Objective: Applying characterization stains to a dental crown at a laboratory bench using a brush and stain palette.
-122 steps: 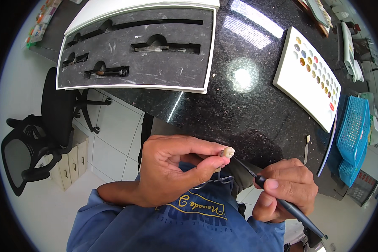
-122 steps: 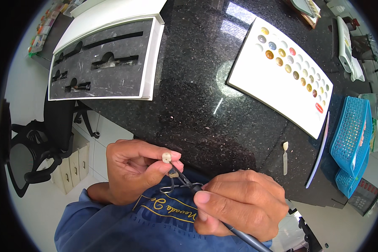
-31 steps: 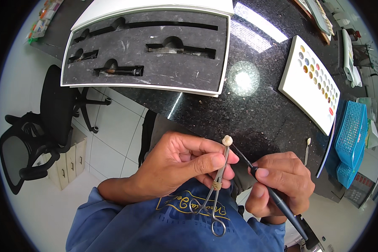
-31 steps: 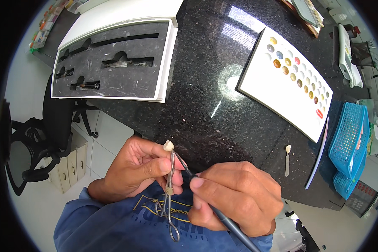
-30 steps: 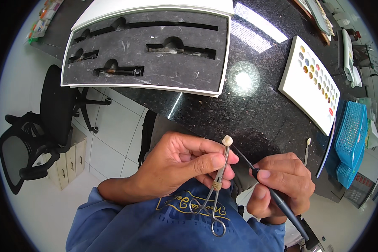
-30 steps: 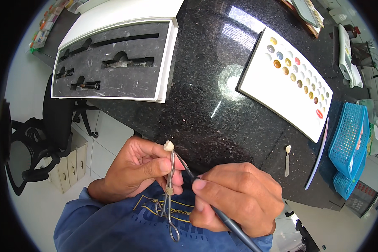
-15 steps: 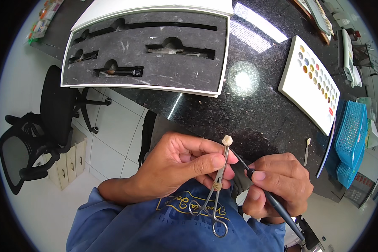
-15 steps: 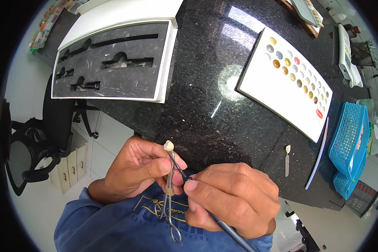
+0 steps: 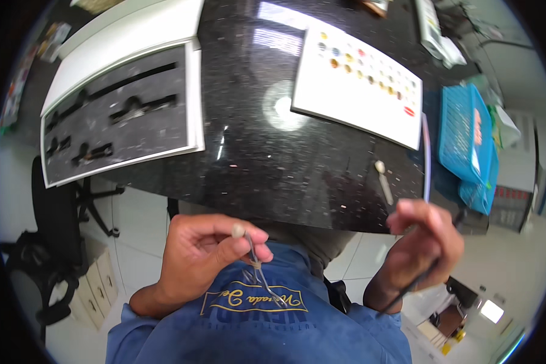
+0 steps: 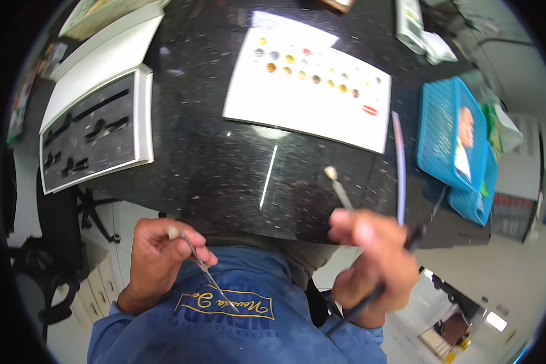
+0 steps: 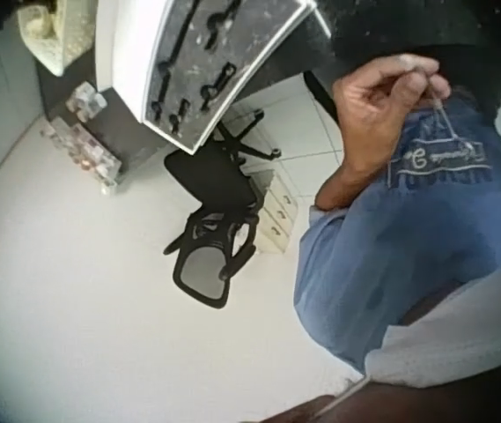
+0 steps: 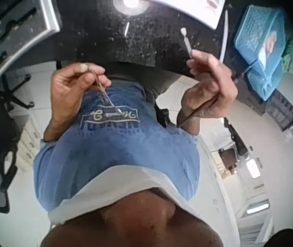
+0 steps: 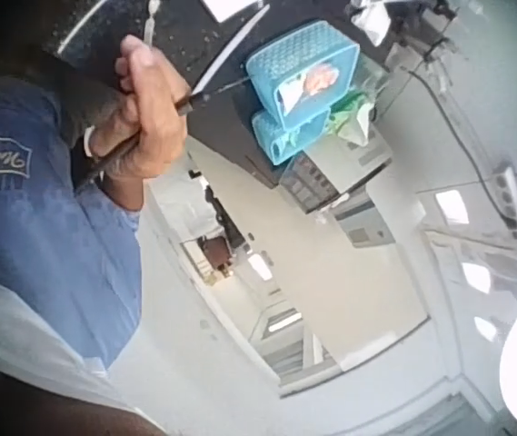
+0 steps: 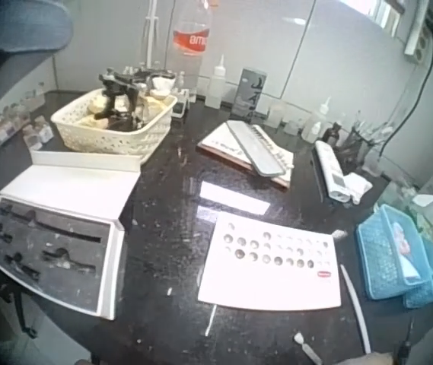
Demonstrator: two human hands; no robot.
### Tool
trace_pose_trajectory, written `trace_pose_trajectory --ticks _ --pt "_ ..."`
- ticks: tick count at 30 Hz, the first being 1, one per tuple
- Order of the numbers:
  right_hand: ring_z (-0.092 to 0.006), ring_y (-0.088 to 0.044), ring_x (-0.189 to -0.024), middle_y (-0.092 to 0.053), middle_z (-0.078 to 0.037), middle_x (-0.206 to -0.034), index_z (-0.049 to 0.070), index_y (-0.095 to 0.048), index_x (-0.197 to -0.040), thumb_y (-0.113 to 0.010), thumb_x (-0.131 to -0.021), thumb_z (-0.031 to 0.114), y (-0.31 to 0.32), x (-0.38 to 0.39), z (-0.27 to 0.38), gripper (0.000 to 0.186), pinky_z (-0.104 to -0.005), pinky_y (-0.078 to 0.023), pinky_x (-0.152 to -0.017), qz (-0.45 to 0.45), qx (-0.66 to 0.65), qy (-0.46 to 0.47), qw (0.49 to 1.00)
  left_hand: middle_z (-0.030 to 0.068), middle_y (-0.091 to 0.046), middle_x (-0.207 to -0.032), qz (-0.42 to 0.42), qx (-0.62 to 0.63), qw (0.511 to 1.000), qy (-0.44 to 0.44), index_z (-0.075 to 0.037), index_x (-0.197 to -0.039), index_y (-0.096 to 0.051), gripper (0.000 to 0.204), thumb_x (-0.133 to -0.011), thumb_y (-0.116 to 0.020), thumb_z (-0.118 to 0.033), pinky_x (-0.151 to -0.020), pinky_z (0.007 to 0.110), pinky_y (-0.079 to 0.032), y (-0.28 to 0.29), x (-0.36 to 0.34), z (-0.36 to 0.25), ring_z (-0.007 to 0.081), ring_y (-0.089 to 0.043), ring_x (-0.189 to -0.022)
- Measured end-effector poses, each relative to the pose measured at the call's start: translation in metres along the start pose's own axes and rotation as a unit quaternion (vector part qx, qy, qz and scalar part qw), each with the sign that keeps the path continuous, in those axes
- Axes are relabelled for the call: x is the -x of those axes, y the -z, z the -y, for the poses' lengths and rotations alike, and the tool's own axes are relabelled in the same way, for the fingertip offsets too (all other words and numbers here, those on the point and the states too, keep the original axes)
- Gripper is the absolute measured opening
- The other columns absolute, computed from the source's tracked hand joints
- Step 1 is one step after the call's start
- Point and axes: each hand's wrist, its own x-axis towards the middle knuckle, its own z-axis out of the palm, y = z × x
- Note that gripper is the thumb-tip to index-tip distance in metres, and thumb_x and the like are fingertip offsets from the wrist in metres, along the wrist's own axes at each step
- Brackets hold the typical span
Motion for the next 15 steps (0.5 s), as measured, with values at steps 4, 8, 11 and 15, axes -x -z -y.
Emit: trace_pose_trajectory --ticks 4,8,11,15 --pt "-0.0207 -0.057 -0.063 -0.062 -0.010 -0.075 0.003 -0.065 -0.086 -0.069 -0.071 0.002 0.022 -0.014 -0.004 0.016 -0.0297 -0.045 -0.057 0.114 0.339 0.003 0.934 0.0175 -0.063 -0.090 0.133 -0.057 0.988 -0.062 0.009 -0.099 -0.059 0.015 -0.086 -0.054 0.003 -0.079 0.029 -0.051 -0.004 -0.008 0.022 0.0209 -0.063 -0.087" --pt "-0.0210 -0.055 -0.068 -0.060 -0.007 -0.077 0.006 -0.065 -0.083 -0.072 -0.067 0.006 0.023 -0.015 -0.005 0.017 -0.0309 -0.044 -0.057 0.149 0.393 0.048 0.906 0.0150 -0.061 -0.098 0.195 -0.063 0.978 -0.032 0.008 -0.100 -0.058 0.015 -0.088 -0.051 0.002 -0.082 0.027 -0.049 -0.018 -0.019 0.051 0.0182 -0.060 -0.095" --pt "-0.0225 -0.054 -0.068 -0.057 -0.006 -0.075 0.007 -0.061 -0.079 -0.069 -0.068 0.005 0.024 -0.015 -0.007 0.014 -0.0335 -0.043 -0.056 0.136 0.398 0.036 0.907 0.0164 -0.062 -0.094 0.202 -0.049 0.978 0.007 0.006 -0.103 -0.054 0.017 -0.087 -0.054 0.001 -0.085 0.033 -0.050 -0.029 -0.032 0.071 0.0229 -0.062 -0.093" --pt "-0.0238 -0.054 -0.068 -0.056 -0.008 -0.076 0.004 -0.057 -0.077 -0.067 -0.067 -0.001 0.035 -0.017 -0.003 0.015 -0.0314 -0.042 -0.059 0.158 0.363 -0.013 0.918 0.0138 -0.062 -0.093 0.219 -0.054 0.969 0.103 0.003 -0.100 -0.055 0.015 -0.089 -0.053 -0.008 -0.084 0.034 -0.051 -0.037 -0.051 0.093 0.0231 -0.062 -0.093"
